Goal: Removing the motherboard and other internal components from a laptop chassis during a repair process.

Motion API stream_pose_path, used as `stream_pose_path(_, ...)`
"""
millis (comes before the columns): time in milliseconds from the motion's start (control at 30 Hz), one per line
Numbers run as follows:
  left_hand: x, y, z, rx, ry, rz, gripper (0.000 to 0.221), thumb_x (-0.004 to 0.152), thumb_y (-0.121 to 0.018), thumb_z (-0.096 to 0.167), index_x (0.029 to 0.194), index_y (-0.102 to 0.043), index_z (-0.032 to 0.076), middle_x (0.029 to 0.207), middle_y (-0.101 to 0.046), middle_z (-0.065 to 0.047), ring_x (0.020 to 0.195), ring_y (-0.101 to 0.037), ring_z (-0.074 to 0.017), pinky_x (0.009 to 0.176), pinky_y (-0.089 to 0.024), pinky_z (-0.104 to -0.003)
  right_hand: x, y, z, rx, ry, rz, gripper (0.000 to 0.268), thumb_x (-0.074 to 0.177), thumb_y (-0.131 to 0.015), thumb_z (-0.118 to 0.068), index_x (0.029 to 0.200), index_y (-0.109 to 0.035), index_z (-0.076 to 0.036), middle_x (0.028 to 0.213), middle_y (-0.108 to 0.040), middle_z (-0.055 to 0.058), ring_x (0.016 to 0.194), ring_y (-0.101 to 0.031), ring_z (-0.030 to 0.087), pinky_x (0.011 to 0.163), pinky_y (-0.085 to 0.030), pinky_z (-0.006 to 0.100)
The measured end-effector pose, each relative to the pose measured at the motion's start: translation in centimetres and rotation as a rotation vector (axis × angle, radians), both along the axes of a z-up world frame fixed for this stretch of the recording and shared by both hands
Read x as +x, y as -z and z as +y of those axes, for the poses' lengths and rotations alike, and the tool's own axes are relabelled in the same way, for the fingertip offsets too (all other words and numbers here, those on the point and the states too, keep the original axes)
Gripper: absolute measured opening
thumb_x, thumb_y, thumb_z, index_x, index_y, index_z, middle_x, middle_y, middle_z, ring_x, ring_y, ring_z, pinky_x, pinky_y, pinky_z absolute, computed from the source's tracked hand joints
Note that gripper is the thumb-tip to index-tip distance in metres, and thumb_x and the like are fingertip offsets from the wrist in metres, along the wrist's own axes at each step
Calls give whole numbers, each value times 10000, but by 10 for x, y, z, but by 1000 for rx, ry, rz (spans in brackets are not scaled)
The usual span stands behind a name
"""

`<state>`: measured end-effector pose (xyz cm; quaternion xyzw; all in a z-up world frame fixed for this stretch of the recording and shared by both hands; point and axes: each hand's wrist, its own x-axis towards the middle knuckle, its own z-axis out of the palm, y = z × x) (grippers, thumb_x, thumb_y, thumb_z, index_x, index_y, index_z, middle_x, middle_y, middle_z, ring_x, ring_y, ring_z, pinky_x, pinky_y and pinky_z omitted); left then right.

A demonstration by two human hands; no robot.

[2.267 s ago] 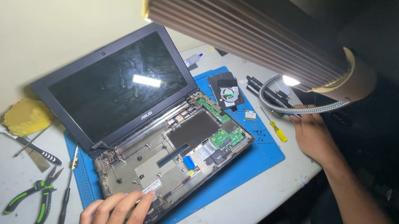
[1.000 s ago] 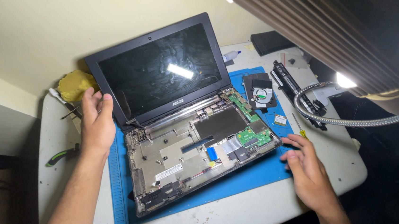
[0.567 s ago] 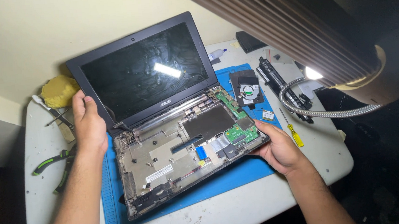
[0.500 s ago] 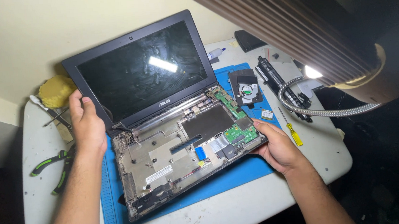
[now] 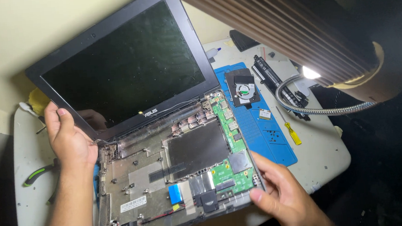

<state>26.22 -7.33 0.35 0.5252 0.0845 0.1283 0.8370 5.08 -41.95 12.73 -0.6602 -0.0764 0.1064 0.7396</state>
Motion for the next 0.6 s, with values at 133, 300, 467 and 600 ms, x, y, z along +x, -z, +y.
stream_pose_path(133,1,4,2,-62,-9,-13,257,1150,-389,213,1368,-520,179,944,-601,-99,666,-658,-288,546,-580,-453,-7,-17,8,46,-74,71,1021,912,-759,-637,1526,-362,76,1360,-679,161,1214,-686,213,1009,-551,288)
stream_pose_path(300,-2,-2,0,-63,-33,-28,300,1128,-404,172,1378,-566,137,1093,-639,-32,929,-675,-172,785,-642,-372,-21,-3,6,-17,-34,253,1165,749,-953,-515,1587,-300,-37,1318,-752,132,1188,-760,224,1002,-580,313)
stream_pose_path(467,-2,2,1,15,-77,-39,330,1102,-416,179,1399,-554,147,1243,-616,49,1134,-538,-25,1048,-467,-178,-34,24,-6,-96,-41,332,1222,707,-955,-590,1600,-297,-79,1294,-760,120,1200,-751,215,994,-572,343)
stream_pose_path(600,-3,3,3,-48,-71,-52,344,1112,-421,159,1442,-516,133,1210,-606,48,1108,-550,-6,1039,-488,-161,-40,43,-17,-138,-40,395,1230,693,-940,-576,1625,-268,-140,1223,-772,93,1166,-771,210,920,-574,332)
